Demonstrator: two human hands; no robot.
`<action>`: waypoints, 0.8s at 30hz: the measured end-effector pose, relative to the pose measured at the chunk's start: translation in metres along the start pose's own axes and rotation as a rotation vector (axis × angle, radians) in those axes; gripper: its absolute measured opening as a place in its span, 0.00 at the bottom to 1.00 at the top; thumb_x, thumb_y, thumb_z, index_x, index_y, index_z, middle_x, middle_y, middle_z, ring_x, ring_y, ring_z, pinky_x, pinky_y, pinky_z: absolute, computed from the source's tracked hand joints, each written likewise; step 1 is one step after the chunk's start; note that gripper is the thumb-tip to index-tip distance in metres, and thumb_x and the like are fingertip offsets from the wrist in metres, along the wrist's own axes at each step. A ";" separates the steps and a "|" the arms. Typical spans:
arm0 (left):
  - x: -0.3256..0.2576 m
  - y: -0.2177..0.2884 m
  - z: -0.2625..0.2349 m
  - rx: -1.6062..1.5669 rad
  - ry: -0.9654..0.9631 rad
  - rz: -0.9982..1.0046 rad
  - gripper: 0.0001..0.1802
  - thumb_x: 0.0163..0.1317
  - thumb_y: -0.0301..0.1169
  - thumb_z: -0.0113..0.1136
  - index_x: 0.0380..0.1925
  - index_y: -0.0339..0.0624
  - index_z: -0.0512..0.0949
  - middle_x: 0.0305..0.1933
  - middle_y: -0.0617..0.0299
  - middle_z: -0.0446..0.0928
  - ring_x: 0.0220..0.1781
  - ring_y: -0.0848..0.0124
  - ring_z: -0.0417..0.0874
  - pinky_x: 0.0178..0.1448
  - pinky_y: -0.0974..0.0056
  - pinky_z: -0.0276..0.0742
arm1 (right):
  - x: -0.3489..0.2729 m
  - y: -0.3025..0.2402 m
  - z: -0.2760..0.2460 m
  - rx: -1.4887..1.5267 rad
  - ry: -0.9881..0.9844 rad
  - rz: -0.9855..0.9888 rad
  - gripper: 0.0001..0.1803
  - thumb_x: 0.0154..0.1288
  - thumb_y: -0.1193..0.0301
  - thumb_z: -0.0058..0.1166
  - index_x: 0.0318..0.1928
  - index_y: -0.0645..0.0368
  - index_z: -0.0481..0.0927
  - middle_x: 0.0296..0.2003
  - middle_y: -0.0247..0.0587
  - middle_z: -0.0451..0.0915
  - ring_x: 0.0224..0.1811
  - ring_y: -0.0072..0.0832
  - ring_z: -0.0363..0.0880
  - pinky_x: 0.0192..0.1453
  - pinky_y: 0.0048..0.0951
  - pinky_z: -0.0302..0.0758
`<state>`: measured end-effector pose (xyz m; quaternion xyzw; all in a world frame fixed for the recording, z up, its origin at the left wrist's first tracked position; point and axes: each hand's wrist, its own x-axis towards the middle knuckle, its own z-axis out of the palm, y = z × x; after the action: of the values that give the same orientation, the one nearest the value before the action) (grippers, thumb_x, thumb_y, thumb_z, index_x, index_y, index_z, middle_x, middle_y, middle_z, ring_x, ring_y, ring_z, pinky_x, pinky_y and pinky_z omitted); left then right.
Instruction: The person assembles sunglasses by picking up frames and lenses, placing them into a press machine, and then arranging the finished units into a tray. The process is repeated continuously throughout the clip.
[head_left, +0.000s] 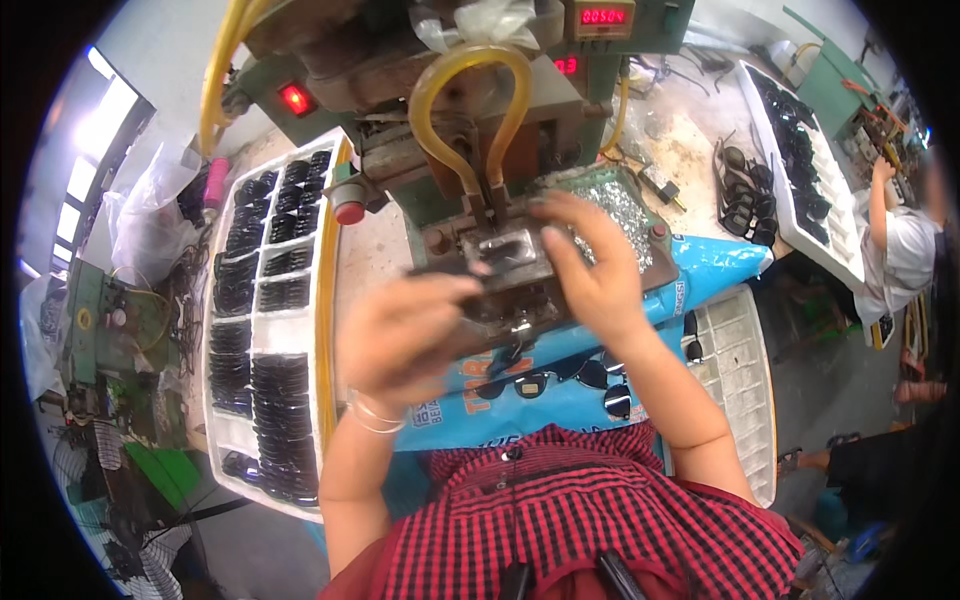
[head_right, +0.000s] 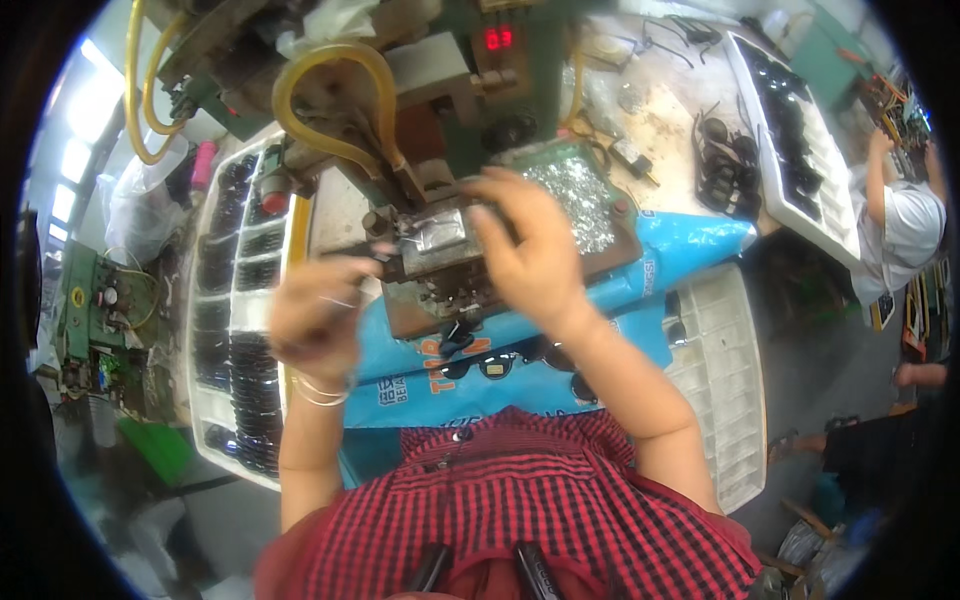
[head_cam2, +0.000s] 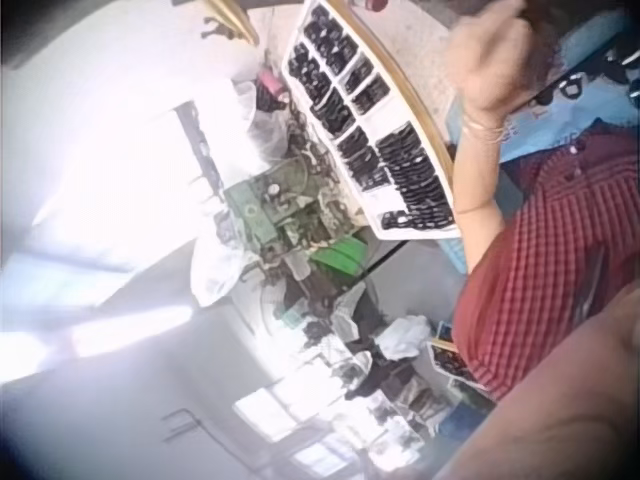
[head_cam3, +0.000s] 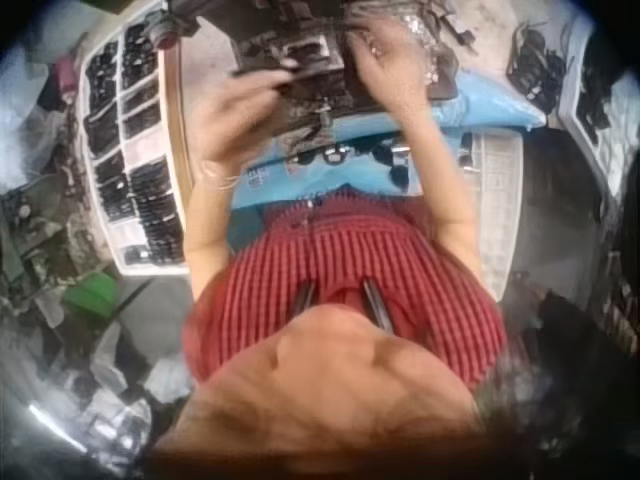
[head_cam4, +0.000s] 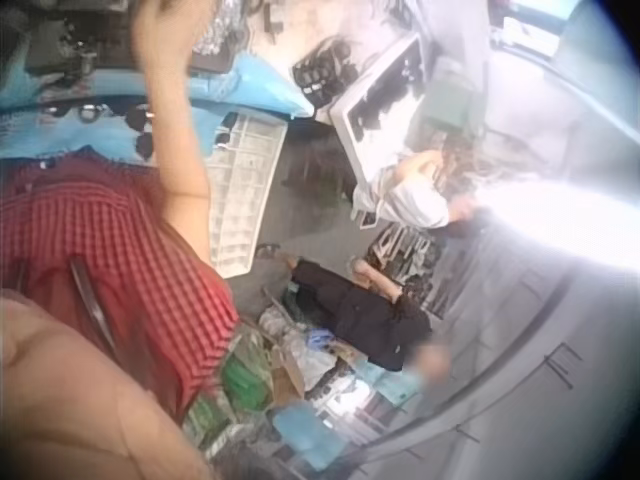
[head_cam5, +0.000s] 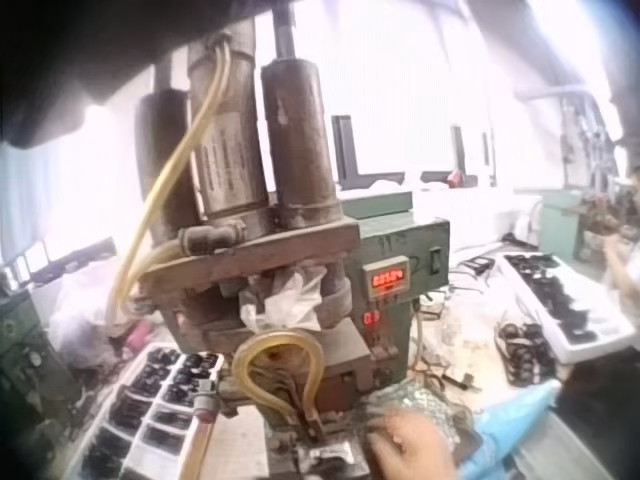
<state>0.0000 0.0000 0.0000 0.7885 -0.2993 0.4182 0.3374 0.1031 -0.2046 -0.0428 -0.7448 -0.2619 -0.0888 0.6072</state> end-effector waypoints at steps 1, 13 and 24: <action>0.000 0.004 0.010 0.044 -0.073 0.057 0.13 0.51 0.21 0.67 0.37 0.44 0.77 0.46 0.51 0.84 0.34 0.62 0.84 0.35 0.64 0.82 | 0.003 0.026 -0.011 -0.379 0.024 -0.140 0.16 0.58 0.67 0.64 0.47 0.58 0.84 0.58 0.59 0.75 0.68 0.52 0.67 0.69 0.48 0.67; 0.003 -0.001 0.040 0.137 -0.175 0.363 0.12 0.50 0.22 0.66 0.34 0.42 0.75 0.45 0.53 0.83 0.41 0.57 0.88 0.34 0.63 0.85 | 0.005 0.076 -0.041 -0.814 0.130 -0.115 0.07 0.53 0.68 0.66 0.34 0.53 0.87 0.53 0.51 0.79 0.62 0.48 0.73 0.64 0.44 0.71; -0.020 0.002 0.007 0.278 -0.141 0.273 0.12 0.48 0.29 0.63 0.35 0.43 0.79 0.47 0.57 0.79 0.33 0.64 0.81 0.59 0.52 0.82 | 0.014 0.085 -0.027 -0.967 0.150 -0.291 0.09 0.57 0.72 0.60 0.39 0.59 0.82 0.47 0.47 0.80 0.47 0.49 0.78 0.51 0.44 0.75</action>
<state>-0.0080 -0.0030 -0.0196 0.8071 -0.3654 0.4409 0.1437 0.1626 -0.2372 -0.1031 -0.8880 -0.2478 -0.3366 0.1917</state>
